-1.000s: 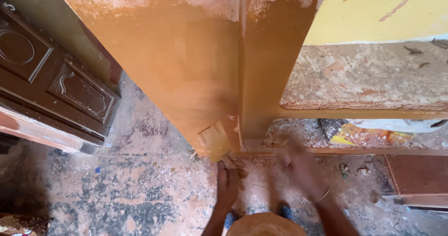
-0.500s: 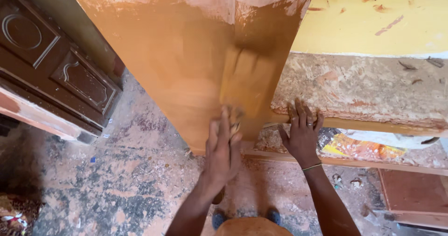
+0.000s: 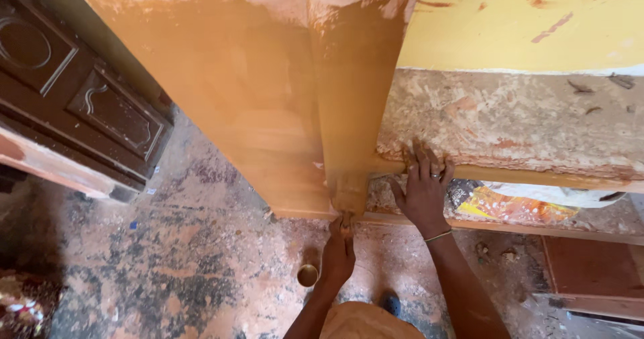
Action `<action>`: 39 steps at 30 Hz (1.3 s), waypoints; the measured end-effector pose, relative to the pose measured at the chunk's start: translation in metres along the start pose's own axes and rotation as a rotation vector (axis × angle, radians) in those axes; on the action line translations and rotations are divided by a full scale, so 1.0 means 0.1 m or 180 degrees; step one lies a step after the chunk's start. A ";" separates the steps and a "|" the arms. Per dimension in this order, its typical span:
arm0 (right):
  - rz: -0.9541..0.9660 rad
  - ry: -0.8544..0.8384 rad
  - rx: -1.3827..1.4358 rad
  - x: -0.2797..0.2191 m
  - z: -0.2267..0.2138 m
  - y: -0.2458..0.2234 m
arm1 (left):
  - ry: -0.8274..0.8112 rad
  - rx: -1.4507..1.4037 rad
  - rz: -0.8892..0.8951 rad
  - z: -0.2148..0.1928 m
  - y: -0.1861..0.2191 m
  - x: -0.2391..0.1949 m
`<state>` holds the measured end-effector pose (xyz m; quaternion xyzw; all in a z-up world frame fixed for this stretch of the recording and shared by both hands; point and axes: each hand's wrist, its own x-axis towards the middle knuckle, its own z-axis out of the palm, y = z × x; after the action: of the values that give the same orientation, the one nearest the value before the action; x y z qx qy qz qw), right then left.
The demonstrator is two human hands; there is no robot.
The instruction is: The person paints a wall corner and adjacent ledge with mustard-yellow paint using a brush. They repeatedly dip the brush into a small container and apply paint in vertical strokes along the corner and horizontal strokes on the ledge.
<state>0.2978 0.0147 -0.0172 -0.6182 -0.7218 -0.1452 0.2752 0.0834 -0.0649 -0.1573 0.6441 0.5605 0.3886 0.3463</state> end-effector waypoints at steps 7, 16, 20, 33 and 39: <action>-0.0102 0.0116 -0.0083 0.02 -0.08 -0.05 | -0.0474 -0.0450 -0.0627 -0.11 -0.26 -0.04; -0.0080 0.0207 -0.0101 0.02 -0.06 -0.06 | -0.0556 -0.0788 0.0402 -1.44 1.79 0.04; -0.0062 0.0209 -0.0147 0.02 -0.04 -0.04 | -0.0007 -0.0873 0.1156 -1.63 2.08 0.23; -0.0095 0.0245 -0.0210 -0.01 -0.02 -0.02 | -0.0120 -0.1070 -0.0777 -0.14 -0.70 -0.14; -0.0112 0.0292 -0.0224 0.01 -0.02 -0.03 | -0.0495 -0.0985 -0.1476 -0.29 -0.48 -0.13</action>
<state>0.2949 0.0134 -0.0141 -0.6075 -0.7136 -0.2034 0.2835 0.0352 -0.0716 -0.1878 0.4662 0.5986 0.3294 0.5620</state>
